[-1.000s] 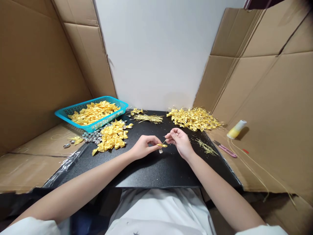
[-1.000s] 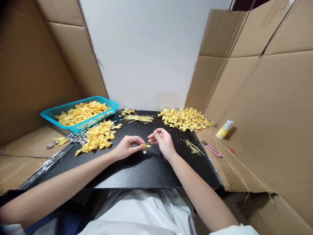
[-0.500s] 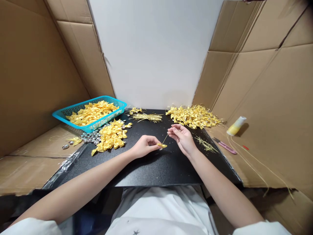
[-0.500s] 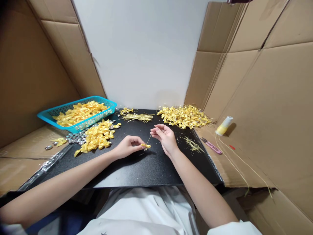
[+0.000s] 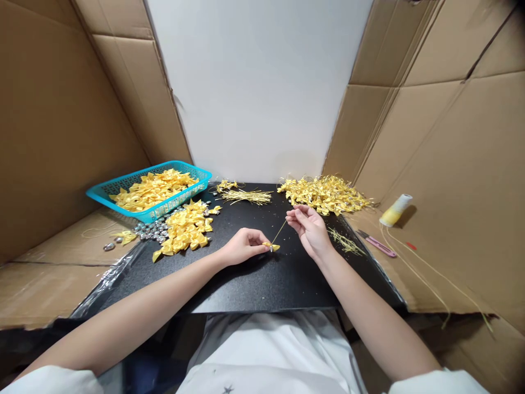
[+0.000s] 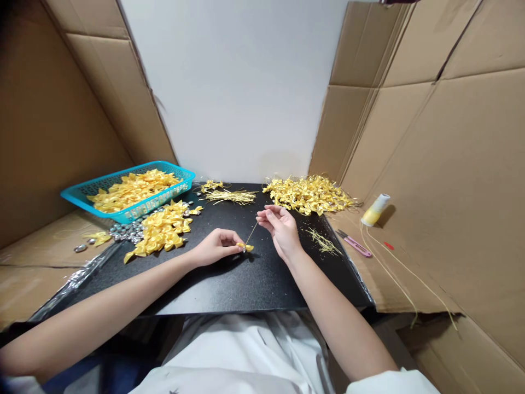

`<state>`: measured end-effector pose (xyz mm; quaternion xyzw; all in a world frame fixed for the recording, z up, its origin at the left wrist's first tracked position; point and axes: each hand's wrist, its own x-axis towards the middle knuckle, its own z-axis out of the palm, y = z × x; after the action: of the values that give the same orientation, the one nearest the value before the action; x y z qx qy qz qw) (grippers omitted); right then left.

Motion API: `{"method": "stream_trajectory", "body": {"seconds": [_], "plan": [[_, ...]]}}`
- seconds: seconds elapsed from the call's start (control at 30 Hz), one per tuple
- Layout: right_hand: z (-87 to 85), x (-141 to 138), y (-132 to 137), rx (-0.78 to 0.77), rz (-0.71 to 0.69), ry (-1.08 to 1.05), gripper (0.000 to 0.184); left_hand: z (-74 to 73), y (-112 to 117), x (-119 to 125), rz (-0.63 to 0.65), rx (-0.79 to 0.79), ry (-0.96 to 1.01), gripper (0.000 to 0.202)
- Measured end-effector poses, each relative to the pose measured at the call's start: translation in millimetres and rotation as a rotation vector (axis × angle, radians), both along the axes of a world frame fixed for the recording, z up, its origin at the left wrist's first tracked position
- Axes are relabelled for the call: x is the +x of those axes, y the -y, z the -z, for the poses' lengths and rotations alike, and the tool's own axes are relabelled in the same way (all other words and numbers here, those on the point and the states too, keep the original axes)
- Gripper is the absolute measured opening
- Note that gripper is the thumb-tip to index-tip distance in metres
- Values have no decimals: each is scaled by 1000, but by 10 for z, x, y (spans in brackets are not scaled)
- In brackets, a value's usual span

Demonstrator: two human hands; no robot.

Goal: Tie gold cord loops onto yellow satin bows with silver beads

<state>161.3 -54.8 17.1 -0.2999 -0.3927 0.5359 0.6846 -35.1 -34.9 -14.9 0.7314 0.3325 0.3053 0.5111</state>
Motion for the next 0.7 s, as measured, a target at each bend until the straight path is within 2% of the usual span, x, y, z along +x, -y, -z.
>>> {"method": "stream_trajectory", "body": {"seconds": [0.17,0.3,0.43,0.53,0.7], "plan": [[26,18,-24,15,11,7,36,-6,-5,7,13,-31,16,29],[50,31,-42,25,33,-3,32,-32,0,12,43,-115,78,26],[55,46,-63,-11,67,-62,29,-49,14,26,18,-255,183,21],[69,66,-95,-51,110,-103,26,-56,28,44,-26,-432,307,18],[136,95,-160,-211,176,-155,20,-94,38,70,-85,-645,420,12]]}}
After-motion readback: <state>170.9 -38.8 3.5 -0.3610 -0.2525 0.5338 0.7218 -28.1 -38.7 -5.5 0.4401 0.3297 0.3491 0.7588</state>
